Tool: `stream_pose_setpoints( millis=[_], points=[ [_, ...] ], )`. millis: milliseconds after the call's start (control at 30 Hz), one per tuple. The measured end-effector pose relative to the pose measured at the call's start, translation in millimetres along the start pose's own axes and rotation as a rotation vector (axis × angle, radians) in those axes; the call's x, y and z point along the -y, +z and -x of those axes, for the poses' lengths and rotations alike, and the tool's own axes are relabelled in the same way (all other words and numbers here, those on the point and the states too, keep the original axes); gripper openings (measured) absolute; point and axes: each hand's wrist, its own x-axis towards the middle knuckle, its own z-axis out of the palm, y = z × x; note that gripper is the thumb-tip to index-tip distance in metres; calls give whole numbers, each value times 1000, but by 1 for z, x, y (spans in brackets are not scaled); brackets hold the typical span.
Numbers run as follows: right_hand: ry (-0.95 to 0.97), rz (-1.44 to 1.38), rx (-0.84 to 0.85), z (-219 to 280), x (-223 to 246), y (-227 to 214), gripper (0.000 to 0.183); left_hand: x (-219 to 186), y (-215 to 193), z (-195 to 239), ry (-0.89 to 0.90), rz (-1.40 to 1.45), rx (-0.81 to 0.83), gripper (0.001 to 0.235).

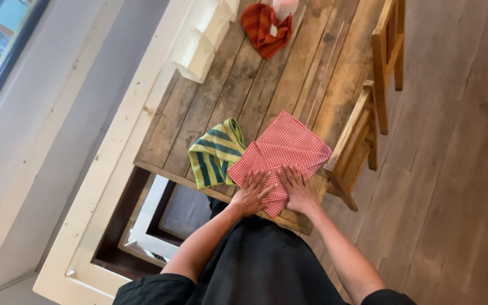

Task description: Folding several red and white checkered napkins and a striped cloth on a wooden dining table.

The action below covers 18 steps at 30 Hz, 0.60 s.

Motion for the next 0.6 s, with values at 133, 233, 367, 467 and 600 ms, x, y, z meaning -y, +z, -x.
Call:
stream_pose_setpoints(
  millis=[133,233,367,467,600],
  points=[
    [-20,16,-21,3,4,-12,114,-8,-13,-4,-27,-104,135,84],
    [53,23,138,-3,20,-40,112,-5,-14,-8,-53,-83,30,82],
    [-5,-82,-161,-14,32,1,90,-22,-26,-12,-137,-111,402,94],
    [-197,-124,-432,-43,42,24,77,-15,-41,-29,-209,-180,665,110],
    [-331,31,-469,-49,32,39,72,-20,-42,-32,-224,-209,763,120]
  ],
)
